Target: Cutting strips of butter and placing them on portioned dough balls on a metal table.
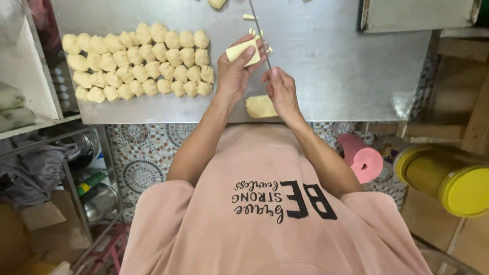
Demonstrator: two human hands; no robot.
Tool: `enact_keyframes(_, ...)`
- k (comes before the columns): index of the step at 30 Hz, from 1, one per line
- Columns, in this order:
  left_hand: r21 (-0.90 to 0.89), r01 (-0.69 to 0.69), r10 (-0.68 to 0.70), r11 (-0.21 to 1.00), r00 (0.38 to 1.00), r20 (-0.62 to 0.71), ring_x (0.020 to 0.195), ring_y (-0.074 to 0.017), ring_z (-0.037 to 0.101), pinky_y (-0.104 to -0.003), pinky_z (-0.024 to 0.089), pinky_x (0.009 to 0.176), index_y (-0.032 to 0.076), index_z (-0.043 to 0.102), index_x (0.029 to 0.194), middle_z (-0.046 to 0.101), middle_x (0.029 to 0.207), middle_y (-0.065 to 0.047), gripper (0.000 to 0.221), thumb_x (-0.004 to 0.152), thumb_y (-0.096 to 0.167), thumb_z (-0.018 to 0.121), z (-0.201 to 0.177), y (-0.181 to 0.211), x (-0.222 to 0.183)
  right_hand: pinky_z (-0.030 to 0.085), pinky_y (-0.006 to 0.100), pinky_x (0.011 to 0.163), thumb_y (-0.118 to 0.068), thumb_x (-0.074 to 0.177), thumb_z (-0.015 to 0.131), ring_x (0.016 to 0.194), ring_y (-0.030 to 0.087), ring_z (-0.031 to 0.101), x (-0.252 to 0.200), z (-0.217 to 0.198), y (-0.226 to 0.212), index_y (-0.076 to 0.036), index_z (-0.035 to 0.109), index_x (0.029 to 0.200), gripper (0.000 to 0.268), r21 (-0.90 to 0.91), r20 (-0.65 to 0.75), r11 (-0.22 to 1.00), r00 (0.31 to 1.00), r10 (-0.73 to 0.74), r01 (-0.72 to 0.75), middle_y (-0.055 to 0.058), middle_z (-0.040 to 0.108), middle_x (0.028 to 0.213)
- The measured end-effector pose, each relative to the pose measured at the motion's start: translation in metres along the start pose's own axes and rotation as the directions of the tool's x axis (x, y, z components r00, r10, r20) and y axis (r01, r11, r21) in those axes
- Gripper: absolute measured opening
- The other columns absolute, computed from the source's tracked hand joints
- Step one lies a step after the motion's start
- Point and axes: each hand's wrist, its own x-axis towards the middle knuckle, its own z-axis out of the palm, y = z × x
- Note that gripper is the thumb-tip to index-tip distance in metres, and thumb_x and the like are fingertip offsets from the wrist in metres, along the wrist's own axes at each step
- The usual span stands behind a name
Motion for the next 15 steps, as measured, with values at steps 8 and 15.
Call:
enact_keyframes(8,-0.054,-0.09,0.098,0.994,0.983,0.158,0.114,-0.0498,0.069,-0.055,0.06,0.101,-0.006,0.068,0.121,0.069,0.121,-0.036,0.033,0.092,0.001,0.08,0.013,0.009,-0.014,0.026,0.025,0.049,-0.057,0.103,0.04,0.052,0.007,0.032,-0.01,0.029,-0.009,-0.012,0.055,0.086,0.05,0.076,-0.085,0.997,0.996,-0.023,0.03,-0.004,0.033,0.057)
enact_keyframes(15,-0.022,-0.035,0.038,0.999,0.983,0.179,0.117,-0.0493,0.067,-0.054,0.057,0.106,-0.009,0.066,0.123,0.067,0.125,-0.036,0.038,0.091,0.003,0.082,0.014,0.004,-0.014,0.033,0.028,0.056,-0.052,0.104,0.041,0.062,0.011,0.04,0.0,0.017,0.004,-0.012,0.052,0.08,0.048,-0.011,-0.078,0.998,0.995,-0.06,0.059,-0.002,0.045,0.069)
